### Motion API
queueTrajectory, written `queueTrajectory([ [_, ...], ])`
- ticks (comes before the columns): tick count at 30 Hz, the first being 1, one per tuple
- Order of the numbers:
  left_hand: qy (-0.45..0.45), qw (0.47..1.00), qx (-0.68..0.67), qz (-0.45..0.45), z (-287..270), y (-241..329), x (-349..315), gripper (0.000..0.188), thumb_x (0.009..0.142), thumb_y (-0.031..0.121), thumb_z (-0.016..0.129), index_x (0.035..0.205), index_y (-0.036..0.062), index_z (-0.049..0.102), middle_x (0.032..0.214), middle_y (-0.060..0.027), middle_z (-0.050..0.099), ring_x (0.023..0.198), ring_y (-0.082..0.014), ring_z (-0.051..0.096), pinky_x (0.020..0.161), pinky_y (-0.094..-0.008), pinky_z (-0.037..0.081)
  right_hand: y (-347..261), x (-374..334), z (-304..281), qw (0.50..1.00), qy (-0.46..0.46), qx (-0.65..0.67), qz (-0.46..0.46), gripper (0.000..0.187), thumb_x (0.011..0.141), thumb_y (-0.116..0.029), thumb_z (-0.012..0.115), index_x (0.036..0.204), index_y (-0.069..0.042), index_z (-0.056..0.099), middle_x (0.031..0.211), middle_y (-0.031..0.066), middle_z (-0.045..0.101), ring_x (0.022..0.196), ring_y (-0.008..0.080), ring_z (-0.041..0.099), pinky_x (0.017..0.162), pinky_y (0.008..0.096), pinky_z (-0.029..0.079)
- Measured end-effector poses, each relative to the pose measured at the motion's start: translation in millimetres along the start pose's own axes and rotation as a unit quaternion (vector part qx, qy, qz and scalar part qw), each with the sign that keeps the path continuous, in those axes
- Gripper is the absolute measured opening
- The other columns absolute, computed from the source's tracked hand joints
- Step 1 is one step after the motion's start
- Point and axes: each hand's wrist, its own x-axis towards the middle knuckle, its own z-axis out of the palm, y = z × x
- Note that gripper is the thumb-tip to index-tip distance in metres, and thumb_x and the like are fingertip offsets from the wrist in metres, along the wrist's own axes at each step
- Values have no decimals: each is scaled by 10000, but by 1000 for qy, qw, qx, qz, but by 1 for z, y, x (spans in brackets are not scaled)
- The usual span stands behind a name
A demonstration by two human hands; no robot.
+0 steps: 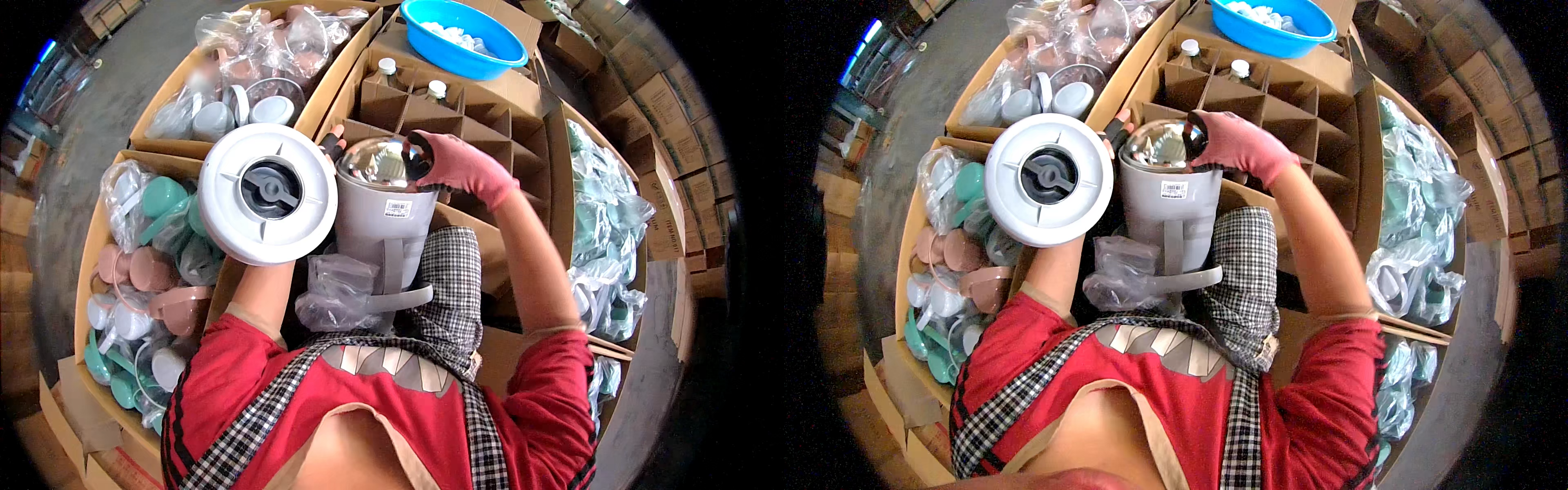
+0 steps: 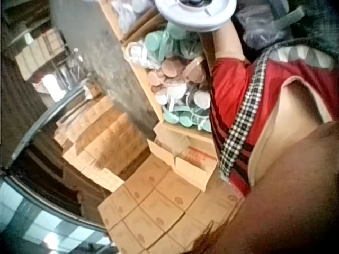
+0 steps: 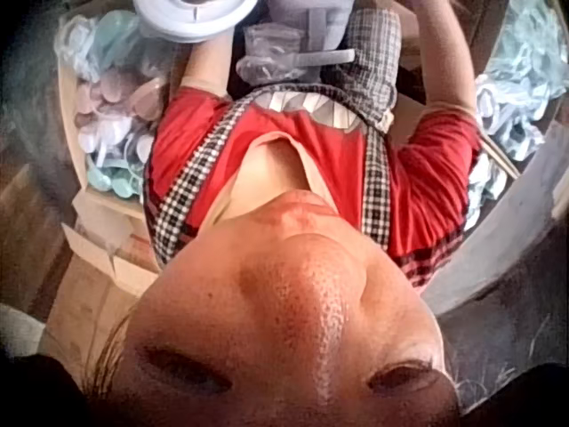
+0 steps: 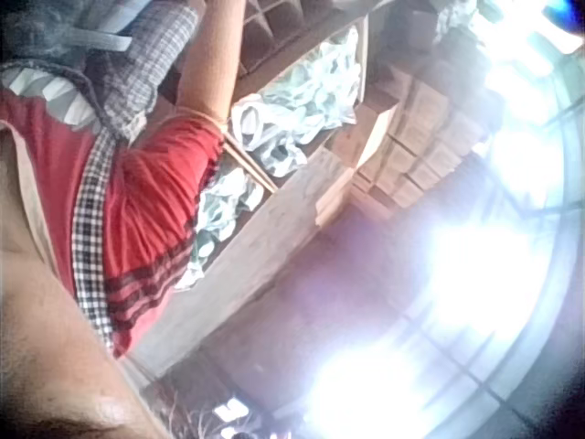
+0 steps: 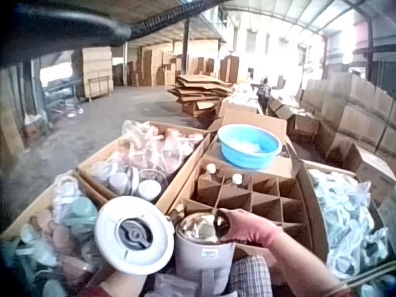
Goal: The person assembles and packs kitchenware items, including grey and teal thermos flasks and glass jars, into cardboard boxes. They remove items from plastic bags, assemble the flask components, and place them into a box with dividers. The person also arranges glass jars in a separate box.
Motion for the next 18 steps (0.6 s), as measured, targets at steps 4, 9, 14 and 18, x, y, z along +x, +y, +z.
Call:
queueTrajectory([
  [4, -4, 1000, 11, -10, 13, 1, -9, 297, 831, 128, 426, 1110, 27, 424, 1112, -102, 455, 1033, -192, 431, 898, -300, 342, -5, 26, -1, 969, -217, -98, -60, 599, 567, -258, 732, 1070, -41, 489, 897, 154, 586, 840, 282, 557, 739, 352, 431],
  [9, -23, 999, 5, -29, 21, -3, -12, 314, 826, 111, 431, 1126, 18, 424, 1126, -109, 459, 1043, -195, 436, 899, -295, 346, -9, 12, 24, 989, -110, 31, -90, 627, 610, -363, 669, 1102, -25, 475, 975, 164, 575, 887, 244, 556, 792, 305, 416],
  [14, -33, 999, 42, 6, 36, 12, -1, 332, 821, 93, 436, 1142, 9, 424, 1141, -117, 462, 1053, -197, 441, 901, -290, 350, -18, 6, 21, 991, -89, 66, -72, 601, 661, -393, 637, 1108, -28, 470, 1023, 157, 556, 929, 234, 541, 807, 324, 413],
  [18, 47, 935, 217, 277, 72, 23, 11, 347, 816, 79, 440, 1154, 2, 424, 1152, -123, 465, 1061, -200, 445, 902, -286, 353, 16, 10, 15, 857, 64, 512, 18, 641, 787, -558, 427, 1161, -37, 433, 1064, 132, 528, 970, 246, 514, 857, 375, 399],
])
